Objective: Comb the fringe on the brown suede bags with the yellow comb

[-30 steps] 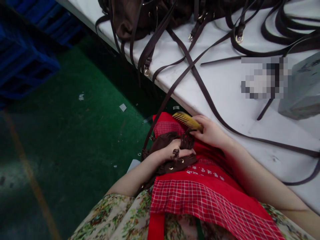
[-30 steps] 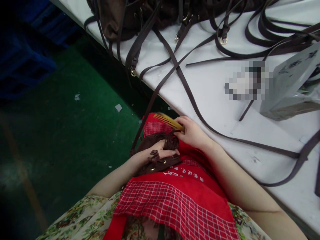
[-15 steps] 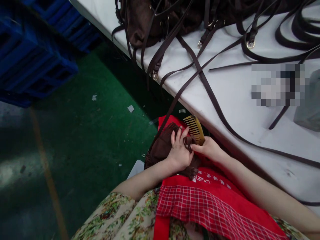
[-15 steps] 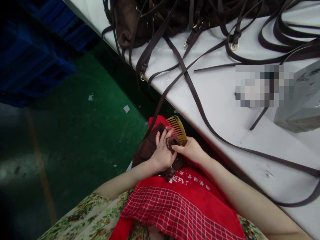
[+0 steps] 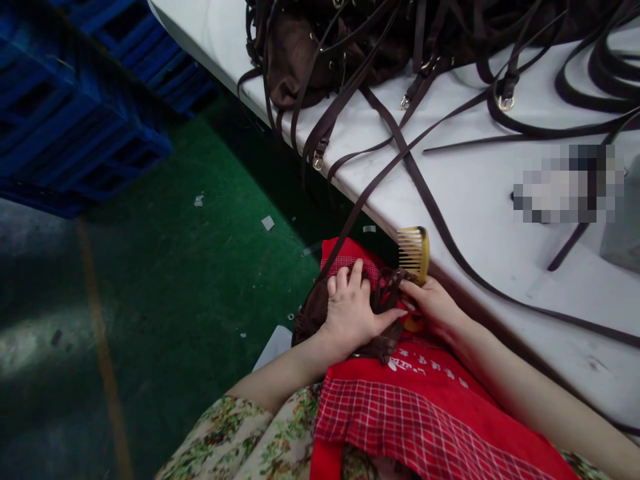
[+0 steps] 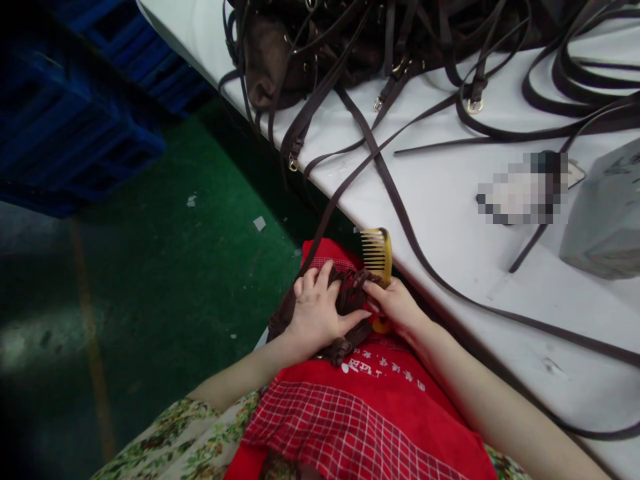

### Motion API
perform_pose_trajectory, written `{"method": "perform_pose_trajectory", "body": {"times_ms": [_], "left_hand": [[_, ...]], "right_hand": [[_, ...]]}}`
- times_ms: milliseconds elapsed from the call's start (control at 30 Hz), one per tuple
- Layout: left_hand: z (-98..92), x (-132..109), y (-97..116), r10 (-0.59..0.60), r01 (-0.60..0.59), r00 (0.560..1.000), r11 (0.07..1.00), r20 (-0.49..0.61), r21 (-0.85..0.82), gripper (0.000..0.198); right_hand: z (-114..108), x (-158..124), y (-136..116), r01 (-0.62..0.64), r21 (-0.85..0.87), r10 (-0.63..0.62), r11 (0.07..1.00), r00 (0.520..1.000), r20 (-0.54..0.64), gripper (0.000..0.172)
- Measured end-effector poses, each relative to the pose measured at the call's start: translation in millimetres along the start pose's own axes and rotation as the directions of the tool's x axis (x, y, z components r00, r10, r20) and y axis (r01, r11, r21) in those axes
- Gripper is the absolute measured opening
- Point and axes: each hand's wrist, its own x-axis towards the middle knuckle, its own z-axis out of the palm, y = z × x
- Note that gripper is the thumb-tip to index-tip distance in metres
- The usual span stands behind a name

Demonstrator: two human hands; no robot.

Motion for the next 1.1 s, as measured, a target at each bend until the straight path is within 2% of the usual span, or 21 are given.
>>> {"method": "perform_pose_trajectory", "body": {"times_ms": [100, 167, 267, 333, 400, 467, 533, 600, 700, 800, 900, 967, 1100], "left_hand": [[-4.5, 1, 0, 0.065, -0.065, 0.997, 0.998, -0.037, -0.009, 0.073], [-2.2, 3, -2, 0.123, -0.125, 0.992, 0.989, -0.019, -0.074, 0.069], [14.0, 9, -11, 0.22, -0.149, 0.958, 0.929, 0.183, -0.337, 0.053], [30.6, 12, -19, 0.275, -0.046, 0.896, 0.838, 0.349, -0.543, 0.045], [45.4, 14, -26, 0.274, 0.118, 0.844, 0.744, 0.461, -0.658, 0.048], [52.8, 13, -31, 0.231, 0.263, 0.821, 0.659, 0.522, -0.705, 0.052], [51.0, 12, -31, 0.212, 0.366, 0.801, 0.566, 0.559, -0.739, 0.052], [43.2, 11, -28, 0.217, 0.437, 0.788, 0.462, 0.576, -0.772, 0.05], [32.3, 9, -22, 0.178, 0.495, 0.798, 0.352, 0.576, -0.794, 0.041], [31.0, 6, -20, 0.141, 0.53, 0.8, 0.287, 0.583, -0.798, 0.034], [35.1, 5, -23, 0.18, 0.504, 0.806, 0.29, 0.564, -0.814, 0.025], [36.7, 5, -25, 0.227, 0.402, 0.831, 0.386, 0.508, -0.83, 0.022], [34.3, 5, -26, 0.321, 0.088, 0.884, 0.598, 0.339, -0.796, 0.023]], "right_hand": [[0, -1, -5, 0.012, -0.001, -0.012, 1.0, 1.0, -0.01, 0.037], [1, 0, -8, 0.028, -0.007, -0.028, 1.0, 1.0, -0.006, 0.035], [1, 4, -10, 0.042, -0.06, -0.041, 0.997, 0.999, 0.011, 0.033], [-1, 9, -12, 0.026, -0.168, -0.021, 0.985, 0.999, 0.034, 0.031], [-5, 11, -14, 0.067, -0.333, -0.05, 0.94, 0.997, 0.061, 0.028], [-10, 7, -18, 0.156, -0.555, -0.161, 0.817, 0.986, 0.04, 0.035], [-12, -4, -22, 0.2, -0.766, -0.308, 0.611, 0.951, 0.002, 0.038], [-9, -18, -23, 0.213, -0.889, -0.371, 0.406, 0.927, 0.053, 0.03], [0, -33, -18, 0.329, -0.93, -0.283, 0.161, 0.918, 0.276, 0.029], [7, -34, -10, 0.37, -0.929, -0.203, -0.028, 0.908, 0.368, 0.028], [9, -28, -5, 0.348, -0.928, -0.186, -0.131, 0.911, 0.368, 0.022], [8, -25, -5, 0.335, -0.928, -0.174, -0.161, 0.916, 0.361, 0.018], [7, -20, -5, 0.298, -0.938, -0.138, -0.177, 0.936, 0.324, 0.014]]}}
